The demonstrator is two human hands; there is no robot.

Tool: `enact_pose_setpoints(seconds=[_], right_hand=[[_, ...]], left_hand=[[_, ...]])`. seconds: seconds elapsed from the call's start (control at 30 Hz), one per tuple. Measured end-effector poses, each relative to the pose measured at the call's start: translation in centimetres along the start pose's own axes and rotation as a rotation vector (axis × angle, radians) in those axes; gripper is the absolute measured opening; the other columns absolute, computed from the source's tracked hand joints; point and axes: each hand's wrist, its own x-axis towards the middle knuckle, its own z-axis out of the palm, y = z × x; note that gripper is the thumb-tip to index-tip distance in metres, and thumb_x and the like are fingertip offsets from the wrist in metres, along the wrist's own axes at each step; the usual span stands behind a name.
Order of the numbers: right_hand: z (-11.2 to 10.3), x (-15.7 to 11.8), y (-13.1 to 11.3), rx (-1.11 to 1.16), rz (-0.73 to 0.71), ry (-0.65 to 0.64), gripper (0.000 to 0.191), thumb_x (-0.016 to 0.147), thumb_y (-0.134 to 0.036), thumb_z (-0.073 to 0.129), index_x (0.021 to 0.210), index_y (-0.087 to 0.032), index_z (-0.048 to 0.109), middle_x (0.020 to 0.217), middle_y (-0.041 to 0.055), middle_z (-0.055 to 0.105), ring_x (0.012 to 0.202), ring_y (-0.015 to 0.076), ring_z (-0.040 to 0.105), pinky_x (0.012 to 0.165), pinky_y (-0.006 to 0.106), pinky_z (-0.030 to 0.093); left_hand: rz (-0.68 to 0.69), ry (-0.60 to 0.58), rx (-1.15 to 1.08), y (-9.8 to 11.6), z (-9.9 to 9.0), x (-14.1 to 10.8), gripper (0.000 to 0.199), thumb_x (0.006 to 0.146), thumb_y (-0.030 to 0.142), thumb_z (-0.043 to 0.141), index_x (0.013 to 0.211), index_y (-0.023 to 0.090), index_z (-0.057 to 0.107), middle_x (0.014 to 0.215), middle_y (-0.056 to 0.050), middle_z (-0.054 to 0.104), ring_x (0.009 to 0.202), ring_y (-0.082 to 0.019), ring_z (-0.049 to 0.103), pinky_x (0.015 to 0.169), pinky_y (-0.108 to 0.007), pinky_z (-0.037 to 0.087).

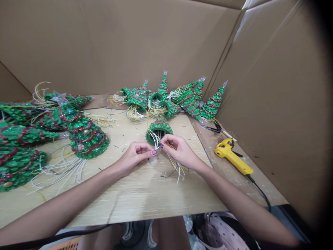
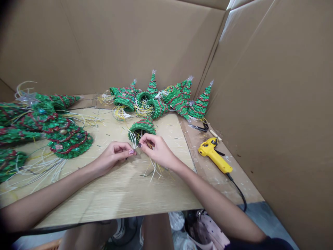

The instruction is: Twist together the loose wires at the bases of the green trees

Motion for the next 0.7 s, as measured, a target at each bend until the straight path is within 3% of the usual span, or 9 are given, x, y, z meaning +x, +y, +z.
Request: enact_pose_setpoints(seconds=[0.3, 0.43, 0.7], right_hand=[[-0.4, 0.3, -0.4, 0.214, -0.033, 0.026, 0.014, 0.082, -0.027, 0.059, 0.093, -0.018, 0.056, 0.087, 0.0025, 0.059, 0.081, 0.0124, 0.055, 0.075, 0.027, 0.044], [-0.3, 0.2, -0.5, 0.229, -0.011, 0.045, 0.012, 0.083, -0.024, 0.055, 0.093, -0.018, 0.056, 0.082, 0.0019, 0.059, 0.073, 0.0111, 0.055, 0.066, 0.025, 0.044], [-0.4, 0.0, 0.2, 0.077, -0.009, 0.026, 0.013, 0.073, -0.008, 0.050, 0.082, -0.017, 0.053, 0.076, -0.0006, 0.058, 0.068, 0.0102, 0.058, 0.064, 0.024, 0.046]], left_hand=[[0.054, 0.211, -0.112, 0.6, 0.1, 0.1, 0.023, 0.065, 0.036, 0.077, 0.066, 0.015, 0.069, 0.052, 0.003, 0.055, 0.043, -0.005, 0.035, 0.043, -0.019, 0.023], [0.070, 0.275, -0.133, 0.5, -0.1, 0.1, 0.023, 0.066, 0.036, 0.076, 0.068, 0.014, 0.070, 0.056, 0.002, 0.058, 0.045, -0.004, 0.036, 0.044, -0.019, 0.024], [0.044, 0.203, -0.244, 1.3, -0.2, 0.1, 0.020, 0.062, 0.033, 0.079, 0.065, 0.015, 0.070, 0.059, 0.001, 0.061, 0.049, -0.005, 0.038, 0.045, -0.019, 0.023]])
